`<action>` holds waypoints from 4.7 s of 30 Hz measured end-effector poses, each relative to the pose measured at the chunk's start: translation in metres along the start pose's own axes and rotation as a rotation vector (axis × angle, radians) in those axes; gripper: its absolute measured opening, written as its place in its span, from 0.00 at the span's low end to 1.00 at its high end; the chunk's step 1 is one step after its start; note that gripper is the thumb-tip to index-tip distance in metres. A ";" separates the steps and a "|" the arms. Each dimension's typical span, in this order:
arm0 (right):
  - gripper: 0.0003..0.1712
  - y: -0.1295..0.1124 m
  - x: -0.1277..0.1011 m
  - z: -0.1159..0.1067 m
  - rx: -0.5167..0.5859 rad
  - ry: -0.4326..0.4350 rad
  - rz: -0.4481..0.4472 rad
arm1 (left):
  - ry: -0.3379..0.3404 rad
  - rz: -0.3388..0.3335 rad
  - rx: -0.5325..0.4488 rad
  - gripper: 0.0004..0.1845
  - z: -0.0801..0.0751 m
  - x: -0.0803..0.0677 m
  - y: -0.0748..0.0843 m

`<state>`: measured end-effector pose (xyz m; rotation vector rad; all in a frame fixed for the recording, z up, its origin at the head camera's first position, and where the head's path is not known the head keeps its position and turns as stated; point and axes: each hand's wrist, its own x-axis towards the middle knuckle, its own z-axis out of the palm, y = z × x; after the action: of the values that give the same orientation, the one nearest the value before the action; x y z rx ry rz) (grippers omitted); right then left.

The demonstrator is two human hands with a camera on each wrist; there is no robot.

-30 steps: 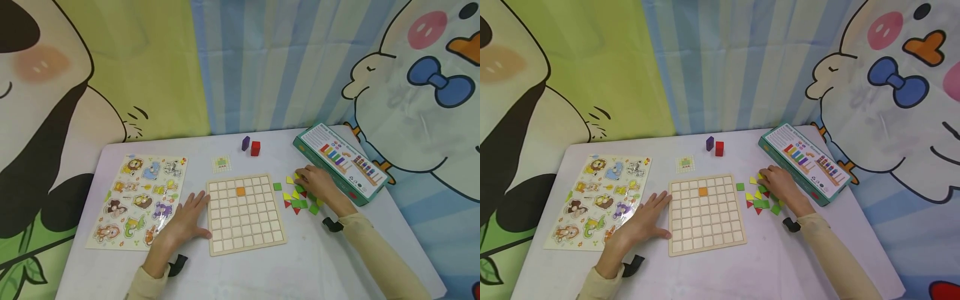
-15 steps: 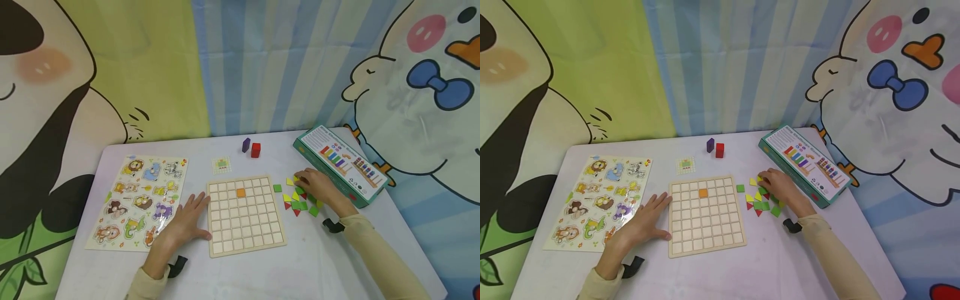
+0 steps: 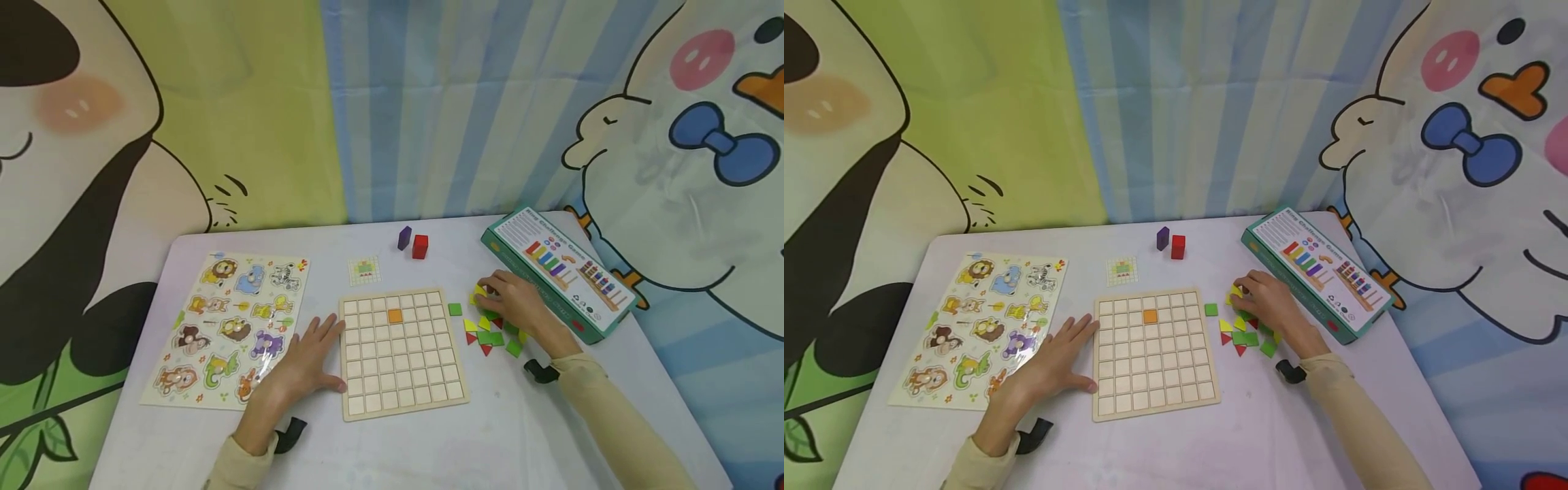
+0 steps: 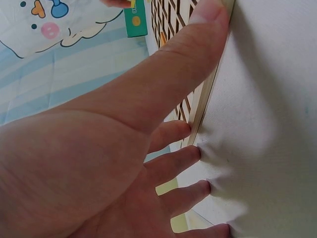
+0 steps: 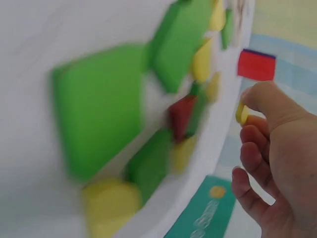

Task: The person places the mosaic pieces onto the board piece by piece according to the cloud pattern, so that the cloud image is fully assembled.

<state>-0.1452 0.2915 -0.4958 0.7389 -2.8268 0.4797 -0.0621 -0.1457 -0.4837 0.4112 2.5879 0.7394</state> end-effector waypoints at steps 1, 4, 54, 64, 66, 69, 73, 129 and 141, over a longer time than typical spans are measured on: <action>0.17 -0.005 0.003 -0.001 0.010 0.021 -0.030 | 0.003 0.000 0.000 0.64 -0.001 -0.001 0.000; 0.16 -0.021 0.014 -0.001 0.037 0.055 -0.099 | 0.006 -0.001 -0.007 0.63 -0.002 -0.002 0.001; 0.12 -0.115 0.053 0.047 0.188 -0.229 -0.017 | 0.013 -0.009 -0.004 0.63 0.000 0.000 0.002; 0.14 -0.110 0.044 0.042 0.176 -0.219 -0.035 | 0.000 0.009 -0.002 0.63 0.001 0.001 0.005; 0.14 -0.108 0.043 0.039 0.163 -0.207 -0.034 | -0.005 0.010 -0.004 0.63 0.000 0.001 0.006; 0.14 -0.100 0.041 0.032 0.140 -0.189 -0.023 | -0.009 0.009 -0.003 0.62 -0.001 0.001 0.007; 0.14 -0.082 0.036 0.019 0.106 -0.168 0.008 | -0.013 0.006 0.005 0.62 -0.001 0.000 0.006; 0.19 0.015 -0.041 -0.033 0.018 -0.267 0.293 | 0.004 0.029 0.010 0.63 -0.004 0.000 -0.002; 0.15 0.018 -0.042 -0.025 0.057 -0.205 0.178 | 0.002 0.027 0.010 0.62 -0.004 -0.002 0.001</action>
<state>-0.1160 0.3338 -0.4878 0.5796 -3.1001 0.5420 -0.0620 -0.1474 -0.4793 0.4499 2.5933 0.7373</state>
